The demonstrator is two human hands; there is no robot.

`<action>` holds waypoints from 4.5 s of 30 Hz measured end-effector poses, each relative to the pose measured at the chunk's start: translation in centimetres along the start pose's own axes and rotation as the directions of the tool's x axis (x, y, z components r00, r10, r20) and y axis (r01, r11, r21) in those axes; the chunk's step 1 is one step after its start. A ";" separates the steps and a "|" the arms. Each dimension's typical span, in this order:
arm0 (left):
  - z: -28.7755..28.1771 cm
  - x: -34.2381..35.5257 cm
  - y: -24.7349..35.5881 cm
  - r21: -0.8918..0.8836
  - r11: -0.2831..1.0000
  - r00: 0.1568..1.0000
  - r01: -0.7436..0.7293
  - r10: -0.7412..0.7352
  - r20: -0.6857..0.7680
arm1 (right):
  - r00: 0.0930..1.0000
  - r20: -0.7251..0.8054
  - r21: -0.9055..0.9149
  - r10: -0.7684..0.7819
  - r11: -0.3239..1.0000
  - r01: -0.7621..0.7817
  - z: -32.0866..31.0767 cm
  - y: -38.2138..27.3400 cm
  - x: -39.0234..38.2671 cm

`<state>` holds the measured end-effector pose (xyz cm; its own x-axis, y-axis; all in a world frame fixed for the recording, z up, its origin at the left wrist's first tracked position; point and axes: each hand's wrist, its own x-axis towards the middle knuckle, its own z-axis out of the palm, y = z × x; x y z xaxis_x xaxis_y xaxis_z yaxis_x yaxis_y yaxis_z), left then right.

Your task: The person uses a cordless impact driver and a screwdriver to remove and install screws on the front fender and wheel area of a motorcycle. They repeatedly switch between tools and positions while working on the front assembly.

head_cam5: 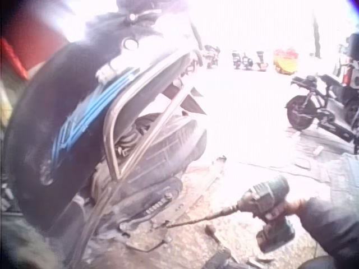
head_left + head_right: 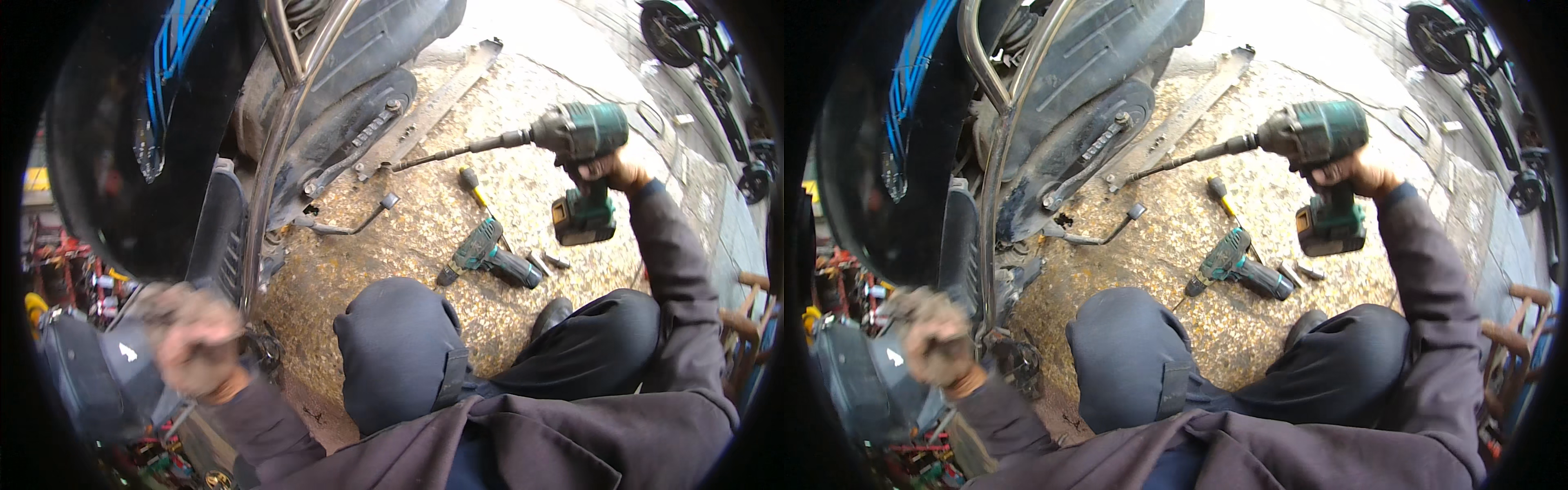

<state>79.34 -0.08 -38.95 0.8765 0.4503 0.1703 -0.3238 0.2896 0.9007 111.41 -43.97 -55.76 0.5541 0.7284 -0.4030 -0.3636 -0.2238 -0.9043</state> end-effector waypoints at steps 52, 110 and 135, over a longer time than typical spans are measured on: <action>16.9 20.3 -30.8 -0.093 0.891 0.828 0.445 -0.449 -0.336 | 0.588 -0.187 -0.641 -0.787 0.552 0.534 1.7 17.1 -3.4; 18.8 13.1 -28.6 0.309 0.672 0.704 0.673 -0.710 0.014 | 0.927 -0.321 0.443 -0.195 0.834 0.329 -1.0 18.5 -7.5; -12.8 0.0 -17.6 0.053 0.836 0.520 0.546 -0.289 -0.804 | 0.830 -0.342 0.621 0.441 0.769 -0.152 -6.0 25.0 -14.6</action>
<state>80.46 5.69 -59.92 0.2623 0.8296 -0.4929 0.2270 0.4434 0.8671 98.76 -64.06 -73.32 0.5556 0.2849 -0.7811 -0.8291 0.1194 -0.5462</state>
